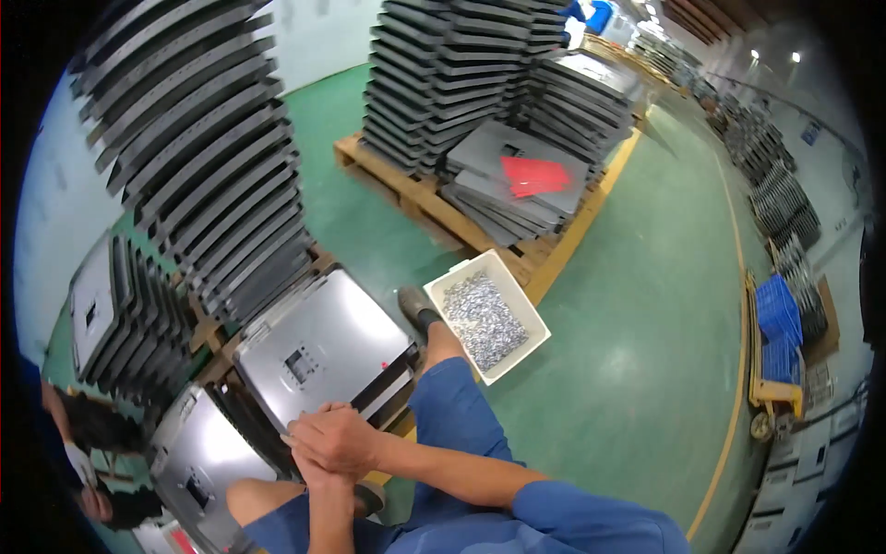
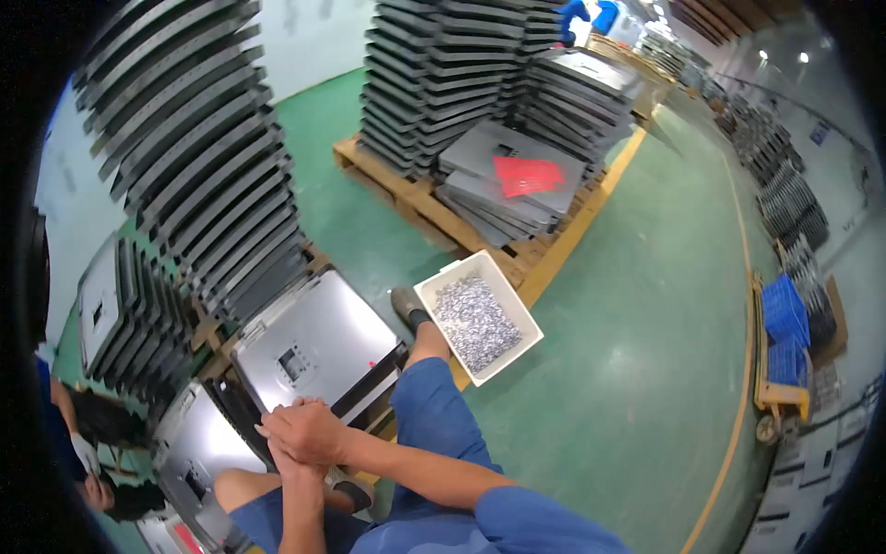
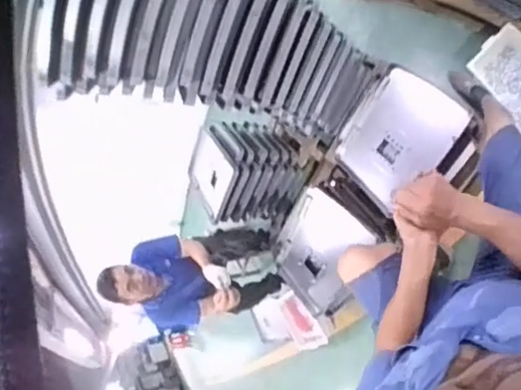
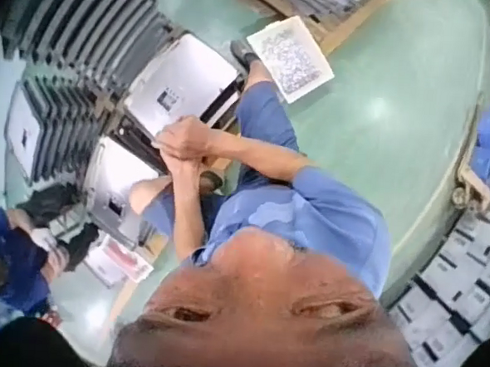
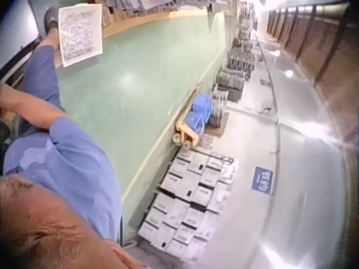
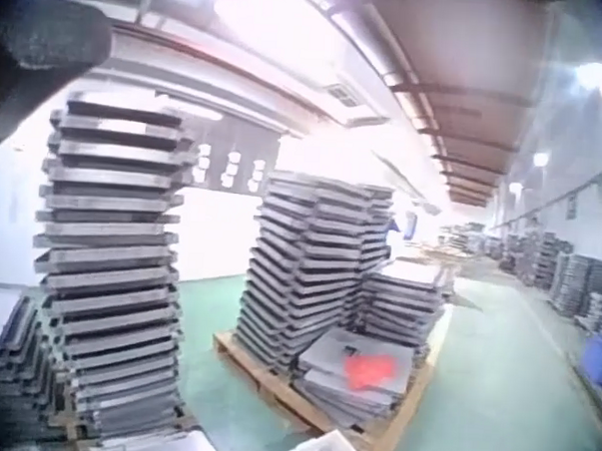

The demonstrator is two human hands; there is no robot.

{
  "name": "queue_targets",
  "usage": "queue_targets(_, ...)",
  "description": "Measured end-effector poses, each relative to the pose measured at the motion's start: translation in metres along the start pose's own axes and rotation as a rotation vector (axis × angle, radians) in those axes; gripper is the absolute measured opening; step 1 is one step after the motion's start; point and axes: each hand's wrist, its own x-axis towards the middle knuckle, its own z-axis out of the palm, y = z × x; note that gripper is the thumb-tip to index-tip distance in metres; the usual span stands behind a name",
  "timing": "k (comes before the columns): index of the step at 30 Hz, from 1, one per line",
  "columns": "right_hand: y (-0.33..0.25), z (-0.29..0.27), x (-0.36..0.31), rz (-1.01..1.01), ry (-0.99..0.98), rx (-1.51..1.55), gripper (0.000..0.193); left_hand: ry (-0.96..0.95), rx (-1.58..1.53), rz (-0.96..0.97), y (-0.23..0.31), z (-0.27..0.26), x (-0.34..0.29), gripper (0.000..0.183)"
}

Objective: The person assembles small components and fasteners onto metal housing panels by hand.

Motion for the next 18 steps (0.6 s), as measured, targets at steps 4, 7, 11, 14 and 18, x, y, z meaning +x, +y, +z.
queue_targets(4, -0.007, -0.023, 0.011, -0.069, 0.146, 0.039, 0.012, 0.226, -0.125, -0.042, 0.000, 0.031, -0.003, 0.048)
queue_targets(7, -0.004, -0.039, 0.019, -0.055, 0.199, 0.104, 0.014, 0.203, -0.032, -0.079, -0.004, 0.038, -0.001, 0.046)
queue_targets(11, -0.004, -0.053, 0.022, -0.076, 0.296, 0.150, 0.014, 0.168, 0.068, -0.124, -0.011, 0.042, -0.001, 0.044)
queue_targets(14, -0.001, -0.060, 0.014, -0.081, 0.285, 0.164, 0.014, 0.137, 0.120, -0.139, -0.012, 0.042, -0.001, 0.042)
queue_targets(18, 0.002, -0.048, 0.004, 0.017, 0.257, 0.175, 0.012, 0.131, 0.195, -0.134, -0.017, 0.042, -0.003, 0.040)
